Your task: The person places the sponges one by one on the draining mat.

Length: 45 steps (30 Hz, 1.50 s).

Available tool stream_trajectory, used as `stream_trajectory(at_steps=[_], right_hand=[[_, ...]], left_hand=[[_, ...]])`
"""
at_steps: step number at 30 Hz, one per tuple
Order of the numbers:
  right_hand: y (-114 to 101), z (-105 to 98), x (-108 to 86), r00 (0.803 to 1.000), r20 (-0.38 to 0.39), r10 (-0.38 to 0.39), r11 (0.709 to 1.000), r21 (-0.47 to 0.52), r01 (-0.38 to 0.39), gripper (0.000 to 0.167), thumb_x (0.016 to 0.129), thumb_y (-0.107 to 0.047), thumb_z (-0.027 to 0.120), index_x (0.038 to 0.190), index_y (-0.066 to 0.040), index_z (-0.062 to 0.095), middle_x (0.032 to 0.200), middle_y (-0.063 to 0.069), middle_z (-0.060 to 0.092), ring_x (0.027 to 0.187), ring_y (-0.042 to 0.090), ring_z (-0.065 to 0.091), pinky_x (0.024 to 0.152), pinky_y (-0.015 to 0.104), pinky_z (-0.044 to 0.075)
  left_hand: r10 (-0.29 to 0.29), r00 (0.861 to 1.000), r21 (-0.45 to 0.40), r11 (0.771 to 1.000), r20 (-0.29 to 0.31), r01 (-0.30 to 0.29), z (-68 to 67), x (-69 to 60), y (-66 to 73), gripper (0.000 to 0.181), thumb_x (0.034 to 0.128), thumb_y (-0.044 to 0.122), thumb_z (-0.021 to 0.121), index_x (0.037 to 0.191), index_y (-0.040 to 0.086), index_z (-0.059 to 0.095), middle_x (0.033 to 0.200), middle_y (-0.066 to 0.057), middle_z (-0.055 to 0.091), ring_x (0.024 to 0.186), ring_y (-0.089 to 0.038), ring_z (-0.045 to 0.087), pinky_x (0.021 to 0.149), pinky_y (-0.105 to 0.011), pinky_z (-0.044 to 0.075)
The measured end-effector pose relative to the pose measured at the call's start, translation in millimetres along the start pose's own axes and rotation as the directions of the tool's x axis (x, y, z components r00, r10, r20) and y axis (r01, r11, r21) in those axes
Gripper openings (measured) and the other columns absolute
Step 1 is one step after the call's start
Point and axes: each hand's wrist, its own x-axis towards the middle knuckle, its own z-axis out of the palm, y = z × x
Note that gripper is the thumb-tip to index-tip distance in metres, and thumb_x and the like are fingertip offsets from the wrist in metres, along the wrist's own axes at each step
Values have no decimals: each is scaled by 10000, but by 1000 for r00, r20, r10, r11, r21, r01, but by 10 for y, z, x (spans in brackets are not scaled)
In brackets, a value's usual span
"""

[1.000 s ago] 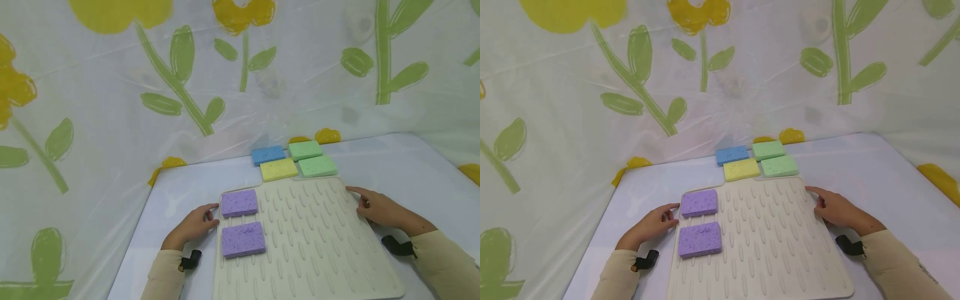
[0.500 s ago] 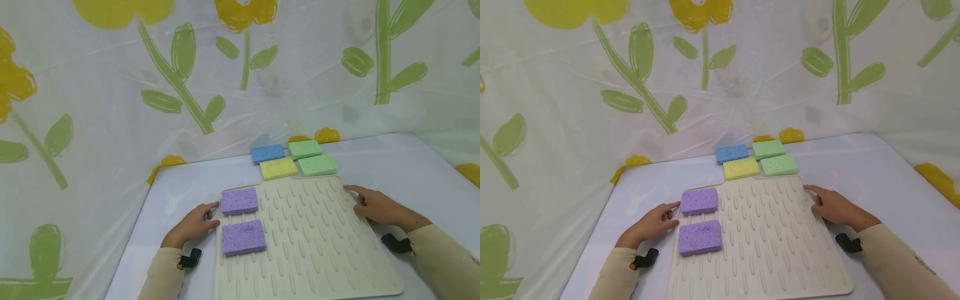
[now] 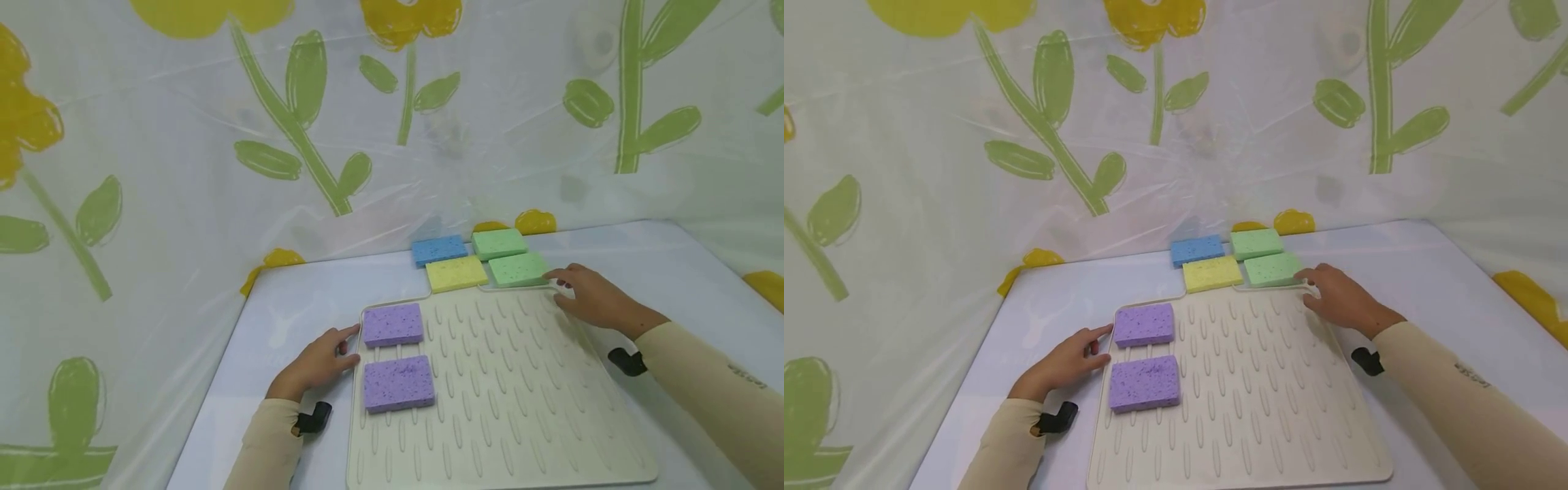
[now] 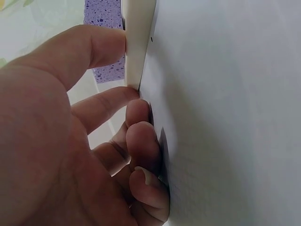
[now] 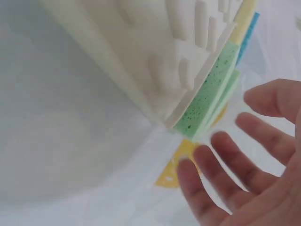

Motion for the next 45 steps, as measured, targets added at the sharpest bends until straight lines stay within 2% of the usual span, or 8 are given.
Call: stream_trajectory(at_steps=[2,5,12,17,22,26,32,45], right_hand=[[-28,-9,91,1000,-11,-28,999,-33,28,446,942,-100,631,1356,47,549,1247,297,550,1139,436,550,910,580,482],[-48,-10,196,999,-7,-50,996,-72,49,474,939,-109,646,1379,29,533,1348,330,482,1239,499,469,968,632,435],[-60,7,363,996,16,-87,985,-150,88,562,939,-139,663,1435,32,463,1448,347,410,1317,549,388,993,694,386],[-84,22,466,996,59,-70,982,-170,80,609,963,-160,618,1504,-5,387,1522,345,320,1365,561,325,1006,719,350],[-112,53,561,994,94,-50,976,-207,69,603,962,-156,585,1514,-24,382,1524,330,335,1374,545,337,1006,718,346],[-153,52,620,993,86,-77,963,-251,97,579,937,-135,607,1476,-6,439,1475,336,409,1336,539,405,1004,681,380],[-201,52,667,991,104,-90,961,-253,114,559,933,-113,611,1462,-8,464,1445,318,458,1307,535,446,978,670,411],[-133,67,716,987,155,-34,967,-246,72,575,945,-116,568,1492,-24,418,1497,302,405,1360,533,384,1011,694,374]], left_hand=[[-2,1000,7,1000,-2,2,5,0,0,628,926,230,697,1507,177,465,938,1,498,821,-139,450,735,-312,380],[-6,1000,9,1000,0,6,13,-1,0,627,927,233,698,1507,183,466,936,-1,497,813,-140,447,723,-308,376],[-22,1000,19,1000,4,22,9,-9,24,628,931,244,693,1511,192,460,938,-5,499,796,-141,448,702,-303,377],[-19,1000,31,999,1,19,-6,-7,37,631,931,249,693,1513,189,457,940,-4,503,806,-142,452,719,-308,380],[-23,1000,37,999,7,23,-10,-2,41,637,928,255,698,1514,191,455,940,-2,508,805,-142,456,720,-308,385],[-26,1000,32,999,5,26,-8,-3,39,636,930,257,697,1515,199,454,941,-4,508,803,-145,456,715,-310,383],[-41,999,35,999,7,41,-2,-3,38,638,930,270,696,1516,216,451,945,-4,510,800,-144,459,705,-306,381],[-44,999,28,999,5,44,-2,11,19,634,930,286,697,1513,229,456,948,-3,513,800,-145,464,691,-303,382]])
